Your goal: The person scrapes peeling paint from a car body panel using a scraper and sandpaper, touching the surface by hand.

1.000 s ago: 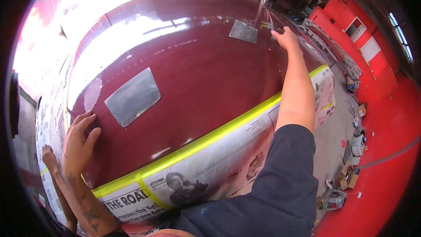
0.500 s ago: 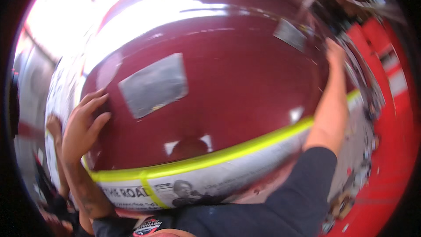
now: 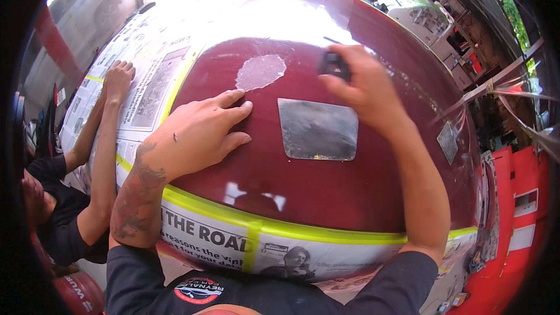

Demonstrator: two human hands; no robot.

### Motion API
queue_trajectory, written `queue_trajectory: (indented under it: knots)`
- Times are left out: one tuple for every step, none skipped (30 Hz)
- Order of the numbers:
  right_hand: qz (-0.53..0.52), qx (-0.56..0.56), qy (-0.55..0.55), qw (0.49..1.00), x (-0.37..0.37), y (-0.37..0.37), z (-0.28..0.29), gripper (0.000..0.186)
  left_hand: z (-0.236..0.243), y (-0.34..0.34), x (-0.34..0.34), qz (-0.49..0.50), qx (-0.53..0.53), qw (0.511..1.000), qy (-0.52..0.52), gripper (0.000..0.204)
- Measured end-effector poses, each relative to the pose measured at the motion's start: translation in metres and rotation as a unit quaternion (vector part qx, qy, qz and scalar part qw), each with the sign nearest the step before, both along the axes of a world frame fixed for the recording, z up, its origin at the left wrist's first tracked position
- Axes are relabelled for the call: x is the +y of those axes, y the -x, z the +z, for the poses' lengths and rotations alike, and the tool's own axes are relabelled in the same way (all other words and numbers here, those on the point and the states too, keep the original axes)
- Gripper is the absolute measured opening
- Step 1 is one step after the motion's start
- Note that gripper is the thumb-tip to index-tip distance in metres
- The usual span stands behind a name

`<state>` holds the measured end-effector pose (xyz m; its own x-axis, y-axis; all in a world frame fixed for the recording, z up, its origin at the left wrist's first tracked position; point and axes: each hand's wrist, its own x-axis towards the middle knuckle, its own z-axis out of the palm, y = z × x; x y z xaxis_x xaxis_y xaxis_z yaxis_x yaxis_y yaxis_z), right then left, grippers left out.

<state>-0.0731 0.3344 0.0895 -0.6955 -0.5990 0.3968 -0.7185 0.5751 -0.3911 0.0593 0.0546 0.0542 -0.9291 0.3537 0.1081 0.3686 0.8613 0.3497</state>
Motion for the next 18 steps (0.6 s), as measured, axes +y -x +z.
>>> queue_trajectory:
  knots:
    - [0.026, 0.009, -0.033, 0.999, -0.019, 0.004, -0.005, 0.052, 0.000, 0.003, 0.001, -0.009, -0.012, 1.000, 0.002, 0.046]
    - [0.045, 0.002, -0.058, 0.997, -0.034, 0.006, -0.009, 0.051, -0.001, 0.005, 0.002, -0.010, -0.010, 1.000, 0.001, 0.046]
    - [0.044, 0.003, -0.060, 0.997, -0.045, 0.010, -0.014, 0.051, -0.003, 0.008, 0.002, -0.020, 0.003, 1.000, -0.007, 0.045]
    - [0.051, 0.004, -0.064, 0.997, -0.055, 0.013, -0.020, 0.050, -0.005, 0.007, 0.002, -0.027, 0.014, 0.999, -0.014, 0.044]
    - [0.057, 0.005, -0.068, 0.996, -0.063, 0.015, -0.023, 0.049, -0.005, 0.006, 0.003, -0.024, 0.013, 1.000, -0.015, 0.044]
    - [0.046, -0.020, -0.074, 0.996, -0.069, 0.016, -0.023, 0.049, -0.005, 0.005, 0.003, -0.026, 0.021, 0.999, -0.018, 0.042]
    - [0.048, -0.021, -0.076, 0.996, -0.073, 0.017, -0.028, 0.049, -0.007, 0.006, 0.003, -0.029, 0.029, 0.999, -0.021, 0.040]
    - [0.046, -0.018, -0.091, 0.995, -0.075, 0.020, -0.036, 0.049, -0.008, 0.007, 0.003, -0.028, 0.028, 0.999, -0.023, 0.040]
    - [0.044, -0.014, -0.106, 0.993, -0.076, 0.022, -0.043, 0.050, -0.009, 0.007, 0.004, -0.033, 0.032, 0.999, -0.025, 0.038]
    - [0.046, -0.022, -0.095, 0.994, -0.076, 0.024, -0.045, 0.052, -0.009, 0.007, 0.003, -0.037, 0.038, 0.998, -0.025, 0.036]
    - [0.048, -0.022, -0.096, 0.994, -0.077, 0.024, -0.046, 0.052, -0.010, 0.007, 0.003, -0.036, 0.038, 0.998, -0.026, 0.036]
    - [0.051, -0.019, -0.085, 0.995, -0.077, 0.024, -0.047, 0.053, -0.011, 0.007, 0.003, -0.034, 0.044, 0.998, -0.023, 0.035]
    - [0.051, -0.015, -0.075, 0.996, -0.076, 0.023, -0.047, 0.054, -0.011, 0.007, 0.003, -0.035, 0.051, 0.998, -0.020, 0.034]
    - [0.049, -0.014, -0.076, 0.996, -0.076, 0.023, -0.047, 0.054, -0.012, 0.007, 0.003, -0.038, 0.052, 0.998, -0.021, 0.034]
    - [0.041, -0.012, -0.071, 0.997, -0.079, 0.023, -0.048, 0.056, -0.012, 0.006, 0.002, -0.038, 0.053, 0.998, -0.022, 0.034]
    - [0.035, -0.011, -0.065, 0.997, -0.082, 0.023, -0.048, 0.058, -0.013, 0.007, 0.002, -0.037, 0.053, 0.998, -0.021, 0.034]
    - [0.035, -0.009, -0.065, 0.997, -0.084, 0.022, -0.048, 0.058, -0.013, 0.007, 0.002, -0.037, 0.054, 0.998, -0.021, 0.034]
    - [0.019, -0.012, -0.071, 0.997, -0.085, 0.020, -0.047, 0.061, -0.013, 0.008, 0.002, -0.039, 0.044, 0.998, -0.020, 0.033]
